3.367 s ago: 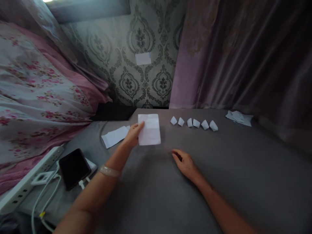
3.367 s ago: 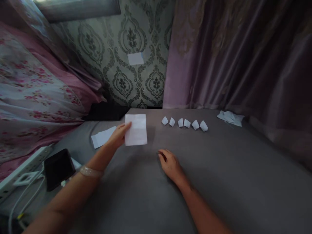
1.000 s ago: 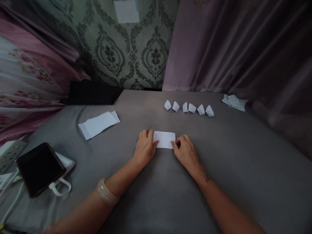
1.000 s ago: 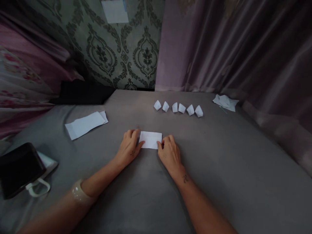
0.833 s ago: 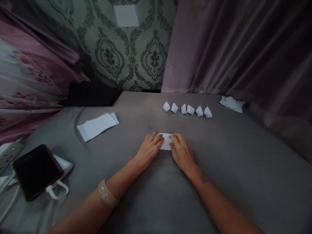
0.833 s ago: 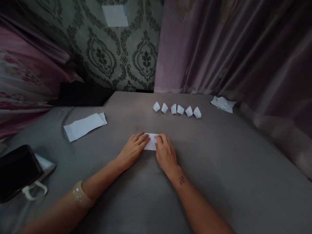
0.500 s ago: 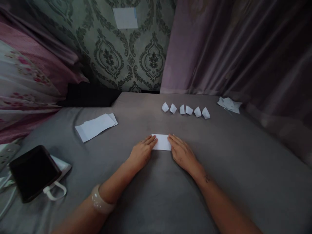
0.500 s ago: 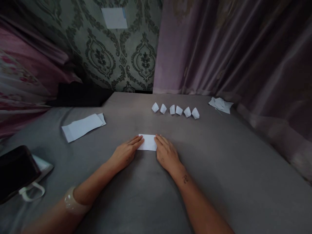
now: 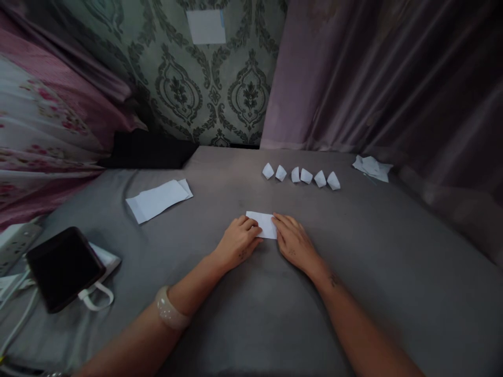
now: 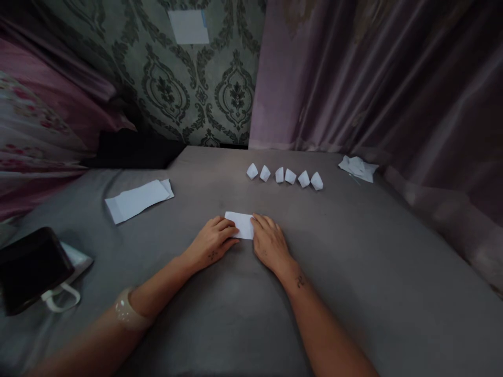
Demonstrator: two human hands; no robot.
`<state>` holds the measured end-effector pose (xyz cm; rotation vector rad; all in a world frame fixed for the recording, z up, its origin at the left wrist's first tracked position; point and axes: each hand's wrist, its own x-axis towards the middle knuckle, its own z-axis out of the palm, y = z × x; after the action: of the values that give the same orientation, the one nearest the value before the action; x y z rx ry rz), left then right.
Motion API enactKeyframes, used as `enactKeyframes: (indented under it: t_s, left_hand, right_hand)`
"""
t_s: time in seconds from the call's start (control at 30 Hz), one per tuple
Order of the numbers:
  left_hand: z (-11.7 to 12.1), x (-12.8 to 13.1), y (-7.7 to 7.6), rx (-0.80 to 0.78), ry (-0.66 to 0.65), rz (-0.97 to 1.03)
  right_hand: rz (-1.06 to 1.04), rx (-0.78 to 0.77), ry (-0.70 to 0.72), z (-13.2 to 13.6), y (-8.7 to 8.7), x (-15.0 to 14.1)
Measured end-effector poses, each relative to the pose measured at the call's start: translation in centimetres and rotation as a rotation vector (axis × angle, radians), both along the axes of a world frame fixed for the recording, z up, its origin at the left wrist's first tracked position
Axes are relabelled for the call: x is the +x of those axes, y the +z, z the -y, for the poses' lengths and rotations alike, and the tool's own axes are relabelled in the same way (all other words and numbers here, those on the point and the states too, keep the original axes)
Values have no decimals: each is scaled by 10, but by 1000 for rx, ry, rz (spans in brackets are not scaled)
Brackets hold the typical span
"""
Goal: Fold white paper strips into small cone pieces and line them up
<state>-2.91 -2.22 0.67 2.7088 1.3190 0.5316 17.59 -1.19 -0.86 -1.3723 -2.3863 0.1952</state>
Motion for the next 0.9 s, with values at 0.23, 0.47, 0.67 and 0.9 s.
enactKeyframes:
  t_s: [0.23, 0.47, 0.67, 0.9]
  left_hand:
    - [-3, -2, 1, 56, -64, -68]
    - [0, 3, 23, -344, 431, 1006]
    - [3, 14, 6, -869, 489, 1164]
    - [2, -3, 0, -343, 311, 617]
  right_hand:
    - [-191, -60, -27, -2, 2, -1]
    - [-878, -340, -269, -1, 22, -2]
    - [-1046, -724, -311, 5, 16, -14]
    - [-980, -738, -391, 1, 12, -11]
